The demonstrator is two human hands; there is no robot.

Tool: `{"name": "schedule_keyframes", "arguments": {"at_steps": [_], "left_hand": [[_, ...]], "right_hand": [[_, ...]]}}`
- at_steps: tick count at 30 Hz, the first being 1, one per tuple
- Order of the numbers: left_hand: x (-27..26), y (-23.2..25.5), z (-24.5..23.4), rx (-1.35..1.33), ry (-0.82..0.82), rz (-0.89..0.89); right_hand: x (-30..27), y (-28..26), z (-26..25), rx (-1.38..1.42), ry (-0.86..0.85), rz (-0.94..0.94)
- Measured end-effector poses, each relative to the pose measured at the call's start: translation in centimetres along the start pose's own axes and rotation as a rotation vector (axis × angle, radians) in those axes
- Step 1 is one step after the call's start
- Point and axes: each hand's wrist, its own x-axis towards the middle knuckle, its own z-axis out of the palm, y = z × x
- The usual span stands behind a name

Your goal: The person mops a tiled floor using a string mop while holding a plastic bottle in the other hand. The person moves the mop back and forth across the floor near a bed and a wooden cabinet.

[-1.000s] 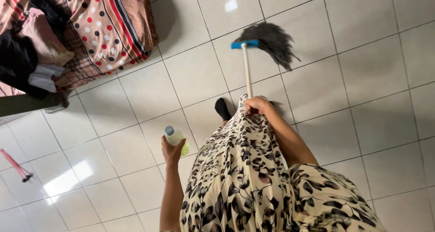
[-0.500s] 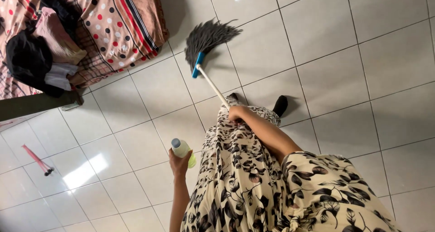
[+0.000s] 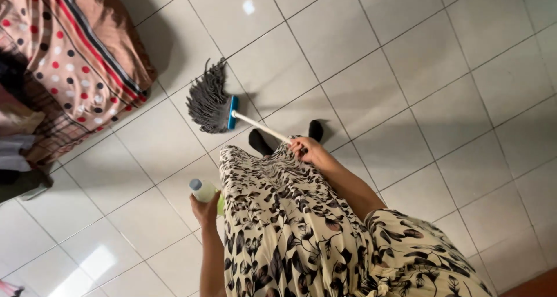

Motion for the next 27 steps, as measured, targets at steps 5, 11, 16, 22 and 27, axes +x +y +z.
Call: {"name": "schedule_keyframes", "arguments": {"at_steps": [5, 11, 16, 22, 27], "left_hand": [[0.0, 5.0, 4.9, -0.082, 0.018, 0.141], [-3.2, 9.5, 10.5, -0.151, -0.004, 0.233], [-6.7, 8.7, 14.5, -0.134, -0.028, 0.231], [-10.1, 6.4, 14.0, -0.042, -0.029, 0.203], [-10.6, 4.5, 11.2, -0.017, 0.016, 0.183]], "right_hand": [[-4.0, -7.1, -8.8, 0.161, -0.081, -0.197], [-12.8, -14.6, -27.6, 0.583, -0.338, -0.268], [-22.2, -17.2, -40.2, 0.730, -0.293, -0.450], [-26.7, -17.6, -43.5, 0.747, -0.039, -0.668], [-22.3, -15.2, -35.8, 0.229, 0.211, -0.482]]}}
